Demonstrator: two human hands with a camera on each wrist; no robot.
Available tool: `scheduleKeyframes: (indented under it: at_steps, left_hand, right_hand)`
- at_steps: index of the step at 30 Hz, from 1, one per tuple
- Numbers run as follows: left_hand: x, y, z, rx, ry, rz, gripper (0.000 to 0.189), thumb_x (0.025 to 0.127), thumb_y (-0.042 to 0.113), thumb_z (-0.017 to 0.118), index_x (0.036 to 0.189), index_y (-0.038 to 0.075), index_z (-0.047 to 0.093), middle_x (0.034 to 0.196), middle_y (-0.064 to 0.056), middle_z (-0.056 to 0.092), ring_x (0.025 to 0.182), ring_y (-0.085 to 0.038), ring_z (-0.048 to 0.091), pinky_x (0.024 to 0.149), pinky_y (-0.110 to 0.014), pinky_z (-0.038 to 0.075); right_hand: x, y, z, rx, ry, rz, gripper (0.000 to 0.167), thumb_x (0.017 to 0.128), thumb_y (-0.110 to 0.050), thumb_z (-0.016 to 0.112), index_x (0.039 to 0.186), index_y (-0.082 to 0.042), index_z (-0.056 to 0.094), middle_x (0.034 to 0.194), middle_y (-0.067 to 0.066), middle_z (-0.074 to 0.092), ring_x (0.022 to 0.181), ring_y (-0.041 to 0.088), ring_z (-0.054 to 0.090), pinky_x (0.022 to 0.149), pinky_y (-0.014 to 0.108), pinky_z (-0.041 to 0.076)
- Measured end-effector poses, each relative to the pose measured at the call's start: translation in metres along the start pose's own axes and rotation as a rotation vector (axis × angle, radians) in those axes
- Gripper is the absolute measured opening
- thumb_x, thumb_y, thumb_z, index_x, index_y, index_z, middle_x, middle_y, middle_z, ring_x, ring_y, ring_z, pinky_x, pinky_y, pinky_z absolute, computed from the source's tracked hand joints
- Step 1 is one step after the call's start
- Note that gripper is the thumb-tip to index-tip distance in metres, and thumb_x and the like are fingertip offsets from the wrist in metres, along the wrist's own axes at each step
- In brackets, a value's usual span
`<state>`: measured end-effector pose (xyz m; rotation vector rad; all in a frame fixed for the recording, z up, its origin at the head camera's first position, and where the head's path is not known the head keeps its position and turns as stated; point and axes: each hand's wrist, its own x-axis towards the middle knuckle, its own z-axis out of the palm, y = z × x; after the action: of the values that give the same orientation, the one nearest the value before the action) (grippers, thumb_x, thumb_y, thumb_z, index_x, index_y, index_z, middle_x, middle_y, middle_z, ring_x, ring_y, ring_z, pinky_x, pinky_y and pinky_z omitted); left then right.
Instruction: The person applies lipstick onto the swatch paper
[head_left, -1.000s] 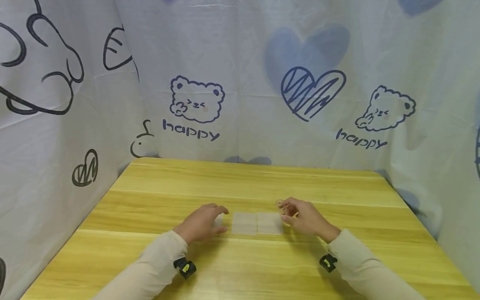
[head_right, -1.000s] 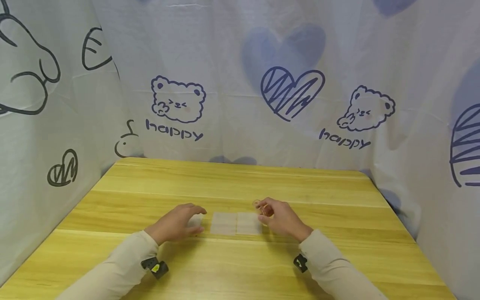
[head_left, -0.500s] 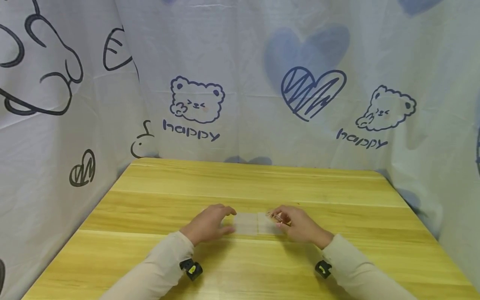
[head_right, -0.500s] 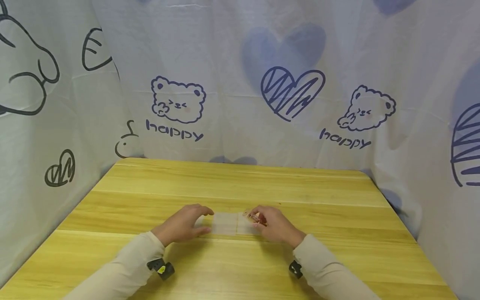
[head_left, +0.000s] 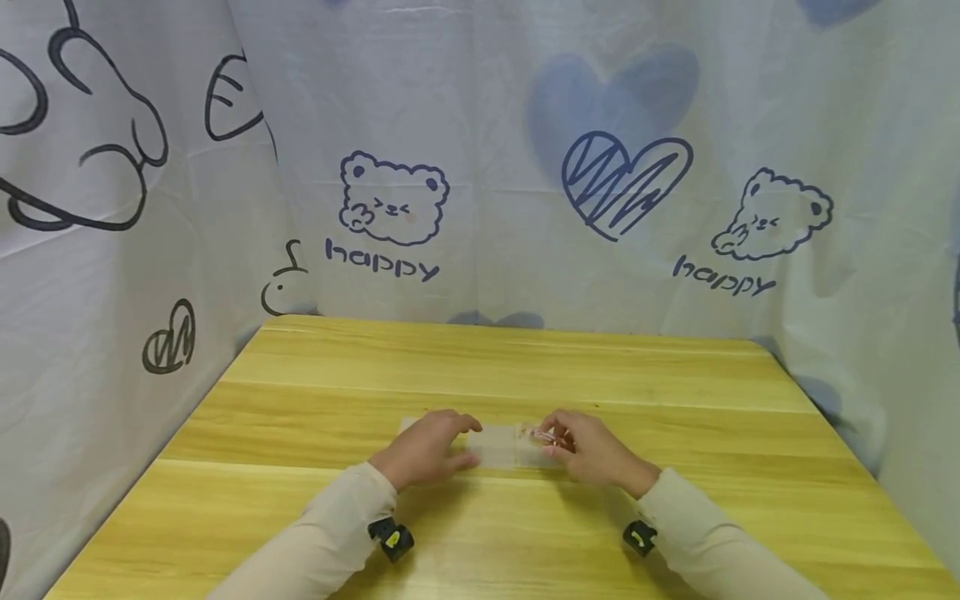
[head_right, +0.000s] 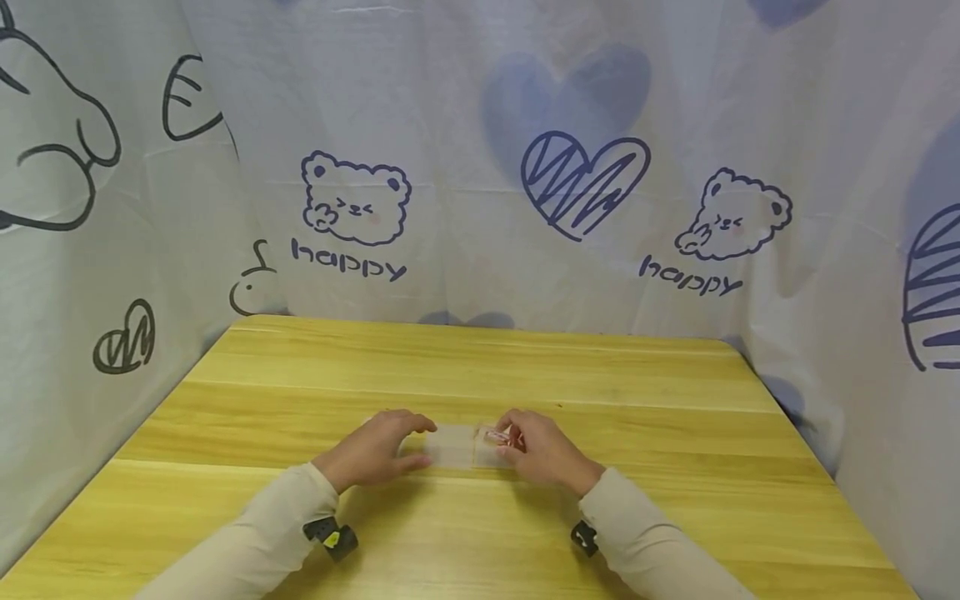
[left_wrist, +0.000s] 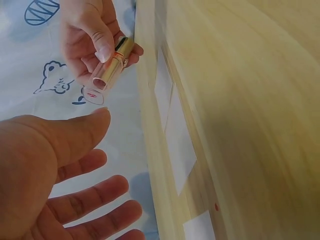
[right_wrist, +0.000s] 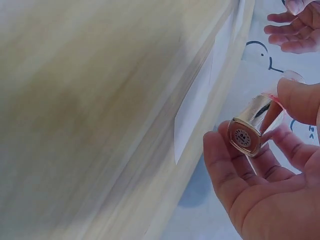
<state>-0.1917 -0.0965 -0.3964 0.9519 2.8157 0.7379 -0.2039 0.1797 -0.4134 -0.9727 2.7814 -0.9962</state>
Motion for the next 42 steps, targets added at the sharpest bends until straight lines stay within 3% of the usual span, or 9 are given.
scheduleKeyframes:
  at_steps: [9,14,26,42]
  left_hand:
    - [0.004,0.0,0.001,-0.005,0.0,0.01,0.039,0.093,0.02,0.068,0.126,0.002,0.059,0.117,-0.018,0.062,0.107,-0.033,0.059,0.091,-0.047,0.048]
    - [0.003,0.001,0.004,0.001,-0.011,0.015,0.038,0.092,0.02,0.069,0.125,0.001,0.06,0.115,-0.018,0.063,0.106,-0.032,0.06,0.089,-0.047,0.048]
    - [0.01,0.004,0.005,0.023,-0.014,0.026,0.04,0.092,0.022,0.069,0.126,0.003,0.06,0.115,-0.015,0.063,0.105,-0.029,0.06,0.089,-0.044,0.049]
    - [0.015,0.012,0.005,0.036,-0.024,0.03,0.041,0.09,0.021,0.072,0.125,0.003,0.06,0.115,-0.014,0.064,0.106,-0.028,0.06,0.089,-0.042,0.049]
  right_hand:
    - [0.002,-0.001,0.003,0.017,0.044,-0.016,0.014,0.091,-0.009,0.068,0.1,-0.004,0.058,0.081,-0.004,0.054,0.062,0.006,0.045,0.054,0.023,0.041]
    - [0.003,0.0,0.008,0.023,0.021,-0.05,0.011,0.092,-0.009,0.068,0.096,-0.006,0.058,0.079,-0.005,0.055,0.062,0.004,0.046,0.056,0.023,0.043]
    - [0.007,-0.007,0.006,0.01,0.012,-0.032,0.012,0.092,-0.012,0.069,0.097,-0.008,0.059,0.085,-0.004,0.06,0.073,0.011,0.058,0.063,0.026,0.048]
    - [0.011,-0.008,0.009,0.079,-0.028,-0.047,0.019,0.086,-0.013,0.075,0.099,-0.008,0.062,0.089,-0.001,0.065,0.08,0.013,0.064,0.07,0.027,0.053]
